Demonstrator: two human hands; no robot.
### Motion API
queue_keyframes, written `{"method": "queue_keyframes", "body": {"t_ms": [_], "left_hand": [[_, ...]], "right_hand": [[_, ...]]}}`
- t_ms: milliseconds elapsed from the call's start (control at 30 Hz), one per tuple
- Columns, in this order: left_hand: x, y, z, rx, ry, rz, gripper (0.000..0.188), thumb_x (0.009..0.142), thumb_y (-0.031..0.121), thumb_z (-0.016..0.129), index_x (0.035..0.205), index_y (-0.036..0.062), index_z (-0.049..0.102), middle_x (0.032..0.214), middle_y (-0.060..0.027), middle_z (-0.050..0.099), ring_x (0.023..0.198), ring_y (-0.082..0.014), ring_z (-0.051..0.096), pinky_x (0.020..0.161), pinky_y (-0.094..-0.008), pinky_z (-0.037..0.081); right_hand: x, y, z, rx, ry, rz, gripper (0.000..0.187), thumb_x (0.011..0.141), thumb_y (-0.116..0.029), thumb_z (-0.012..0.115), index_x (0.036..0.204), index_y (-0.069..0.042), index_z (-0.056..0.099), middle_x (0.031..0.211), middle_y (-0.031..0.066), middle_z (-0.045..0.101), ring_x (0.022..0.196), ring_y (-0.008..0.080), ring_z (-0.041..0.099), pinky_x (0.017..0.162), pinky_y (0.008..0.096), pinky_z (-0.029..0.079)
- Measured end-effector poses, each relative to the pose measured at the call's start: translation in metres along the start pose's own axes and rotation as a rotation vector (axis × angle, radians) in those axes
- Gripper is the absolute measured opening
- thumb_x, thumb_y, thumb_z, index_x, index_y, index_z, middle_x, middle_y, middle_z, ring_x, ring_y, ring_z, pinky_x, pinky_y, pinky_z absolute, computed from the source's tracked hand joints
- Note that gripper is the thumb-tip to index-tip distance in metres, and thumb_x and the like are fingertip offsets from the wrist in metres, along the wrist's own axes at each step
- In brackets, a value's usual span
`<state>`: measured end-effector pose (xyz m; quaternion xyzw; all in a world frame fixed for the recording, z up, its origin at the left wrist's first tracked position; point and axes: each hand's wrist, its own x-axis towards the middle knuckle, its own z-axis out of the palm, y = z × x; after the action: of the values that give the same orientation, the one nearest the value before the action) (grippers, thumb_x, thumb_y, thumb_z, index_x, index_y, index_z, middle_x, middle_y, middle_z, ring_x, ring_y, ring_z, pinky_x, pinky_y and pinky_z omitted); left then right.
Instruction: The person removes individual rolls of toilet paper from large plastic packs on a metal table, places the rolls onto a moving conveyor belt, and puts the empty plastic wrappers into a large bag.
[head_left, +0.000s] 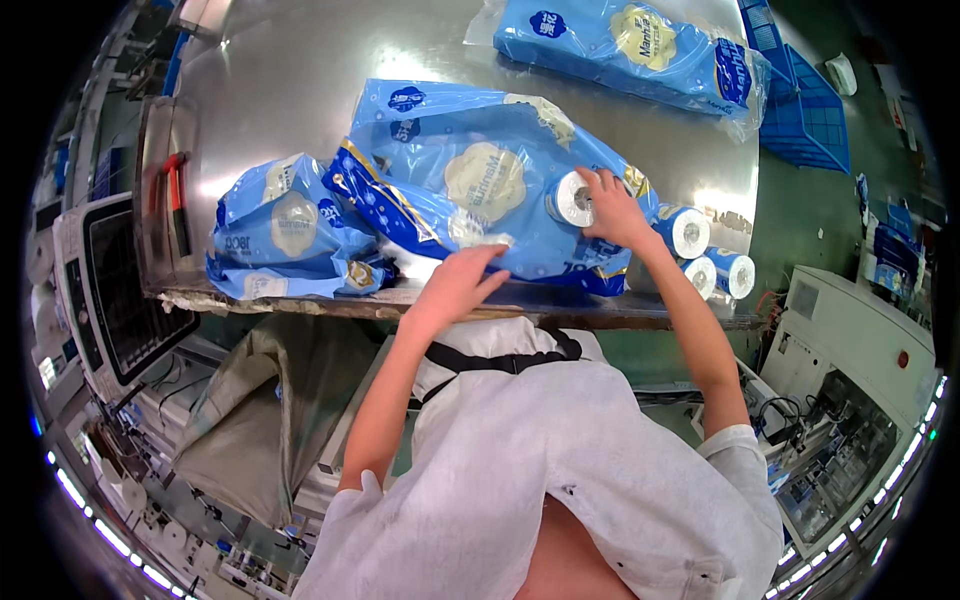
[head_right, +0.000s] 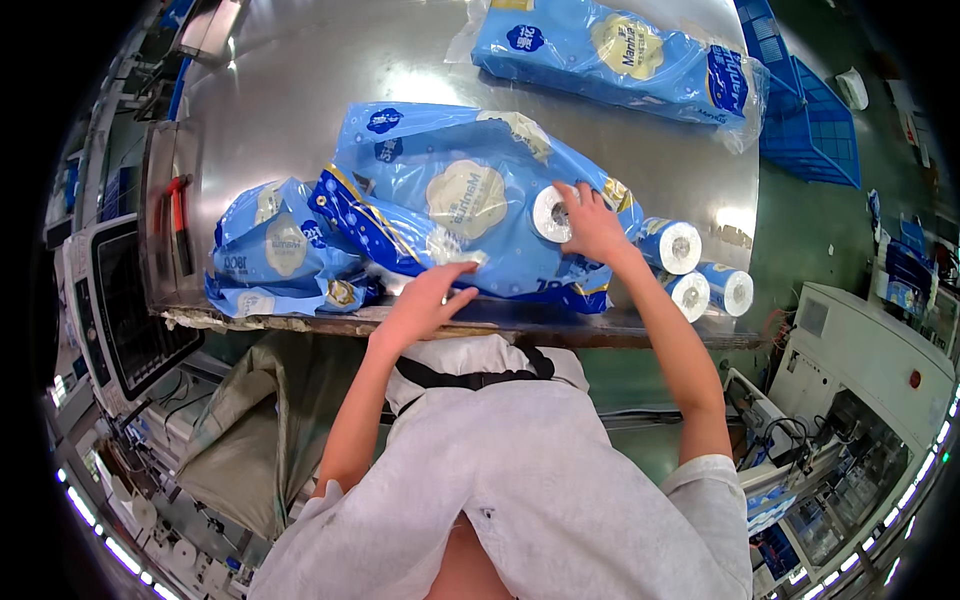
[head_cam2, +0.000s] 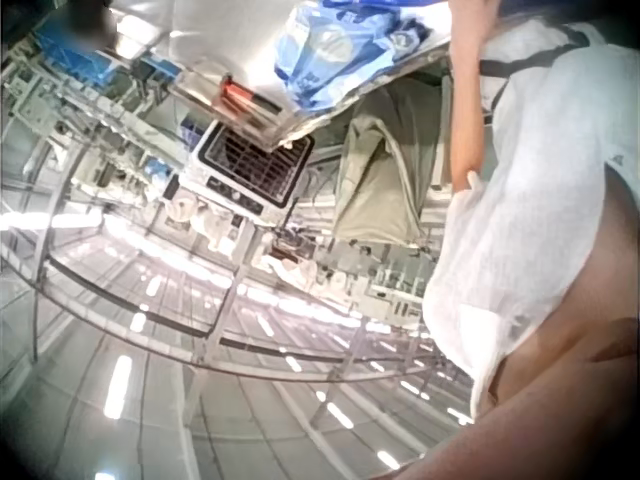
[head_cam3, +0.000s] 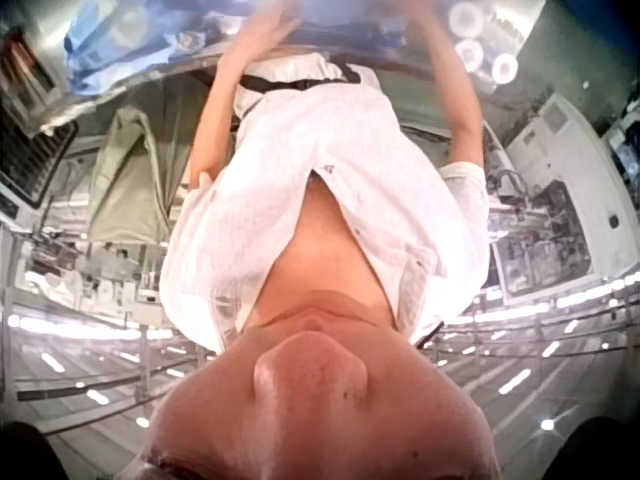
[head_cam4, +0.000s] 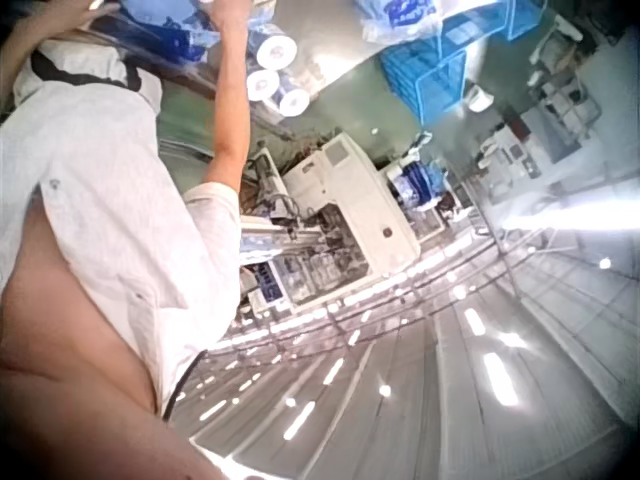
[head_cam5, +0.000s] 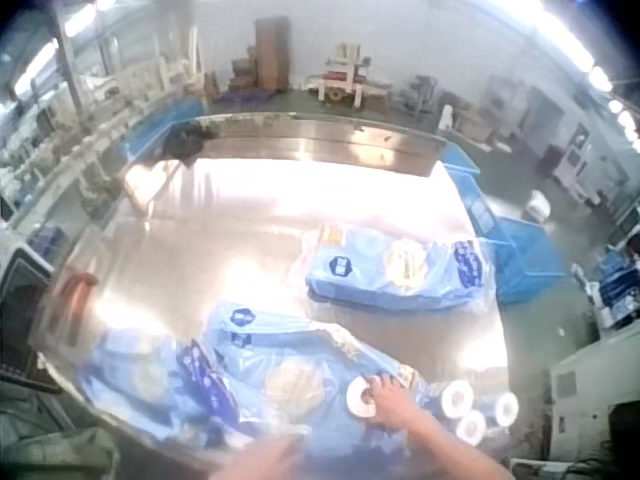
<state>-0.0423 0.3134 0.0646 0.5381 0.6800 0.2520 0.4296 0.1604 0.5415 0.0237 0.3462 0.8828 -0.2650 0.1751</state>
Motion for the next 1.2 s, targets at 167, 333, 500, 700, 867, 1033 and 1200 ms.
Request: {"method": "queue_keyframes", "body": {"t_ms": [167, 333, 500, 700, 867, 1033, 1200], "left_hand": [[0.003, -0.015, 0.000, -0.481, 0.128, -0.148, 0.076, 0.082, 0.028, 0.074, 0.145, 0.0100, 0.036, 0.142, -0.0131, 0.046, 0.129, -0.0254, 0.047, 0.104, -0.0370, 0.041], [0.013, -0.015, -0.017, -1.058, 0.035, -0.129, 0.111, 0.073, 0.029, 0.083, 0.154, 0.0111, 0.010, 0.147, -0.0138, 0.036, 0.135, -0.0244, 0.037, 0.109, -0.0366, 0.033], [-0.016, -0.052, -0.017, -1.243, 0.175, -0.334, 0.085, 0.080, 0.023, 0.075, 0.148, 0.0108, 0.026, 0.133, -0.0101, 0.049, 0.123, -0.0210, 0.048, 0.101, -0.0356, 0.041], [-0.076, -0.100, -0.048, -1.883, 0.268, -0.638, 0.060, 0.091, 0.053, 0.058, 0.139, 0.0209, 0.044, 0.134, -0.0104, 0.053, 0.114, -0.0345, 0.056, 0.085, -0.0571, 0.052], [-0.057, -0.159, -0.216, -2.159, 0.460, -0.361, 0.067, 0.086, 0.060, 0.060, 0.134, 0.0137, 0.049, 0.128, -0.0155, 0.054, 0.108, -0.0394, 0.055, 0.083, -0.0491, 0.053], [-0.061, -0.211, -0.487, -1.679, 1.111, 0.282, 0.076, 0.087, 0.045, 0.068, 0.143, 0.0092, 0.030, 0.142, -0.0149, 0.033, 0.117, -0.0349, 0.047, 0.096, -0.0475, 0.048], [-0.026, -0.231, -0.540, -0.584, 0.902, 0.082, 0.073, 0.085, 0.046, 0.069, 0.141, 0.0083, 0.041, 0.140, -0.0160, 0.044, 0.124, -0.0288, 0.046, 0.103, -0.0418, 0.043]], "right_hand": [[-0.031, -0.013, 0.001, 0.743, 0.032, -0.162, 0.105, 0.061, -0.010, 0.083, 0.147, -0.008, 0.023, 0.146, 0.0153, 0.033, 0.134, 0.0304, 0.038, 0.106, 0.0385, 0.039], [-0.055, -0.085, -0.002, 1.286, -0.071, -0.206, 0.121, 0.058, 0.000, 0.084, 0.152, -0.015, 0.010, 0.155, 0.0109, 0.018, 0.144, 0.0277, 0.019, 0.108, 0.0464, 0.035], [-0.048, -0.090, 0.014, 1.124, -0.111, -0.139, 0.093, 0.075, -0.023, 0.080, 0.150, -0.012, 0.026, 0.153, 0.0135, 0.027, 0.142, 0.0314, 0.026, 0.112, 0.0452, 0.031], [-0.053, -0.081, 0.098, 0.181, -0.228, -0.023, 0.065, 0.084, -0.050, 0.063, 0.125, -0.001, 0.053, 0.110, 0.0252, 0.062, 0.103, 0.0417, 0.059, 0.088, 0.0486, 0.049], [-0.045, -0.110, 0.128, 0.095, -0.146, -0.021, 0.027, 0.084, -0.025, 0.063, 0.095, -0.001, 0.067, 0.094, 0.0230, 0.066, 0.091, 0.0421, 0.062, 0.079, 0.0506, 0.049], [-0.021, -0.161, 0.113, 0.119, -0.146, -0.102, 0.024, 0.084, -0.018, 0.061, 0.103, -0.003, 0.067, 0.097, 0.0234, 0.066, 0.092, 0.0417, 0.061, 0.079, 0.0495, 0.049], [0.002, -0.206, 0.107, 0.148, 0.052, 0.052, 0.026, 0.087, -0.020, 0.058, 0.108, -0.004, 0.064, 0.100, 0.0224, 0.065, 0.094, 0.0420, 0.060, 0.078, 0.0505, 0.047]]}}
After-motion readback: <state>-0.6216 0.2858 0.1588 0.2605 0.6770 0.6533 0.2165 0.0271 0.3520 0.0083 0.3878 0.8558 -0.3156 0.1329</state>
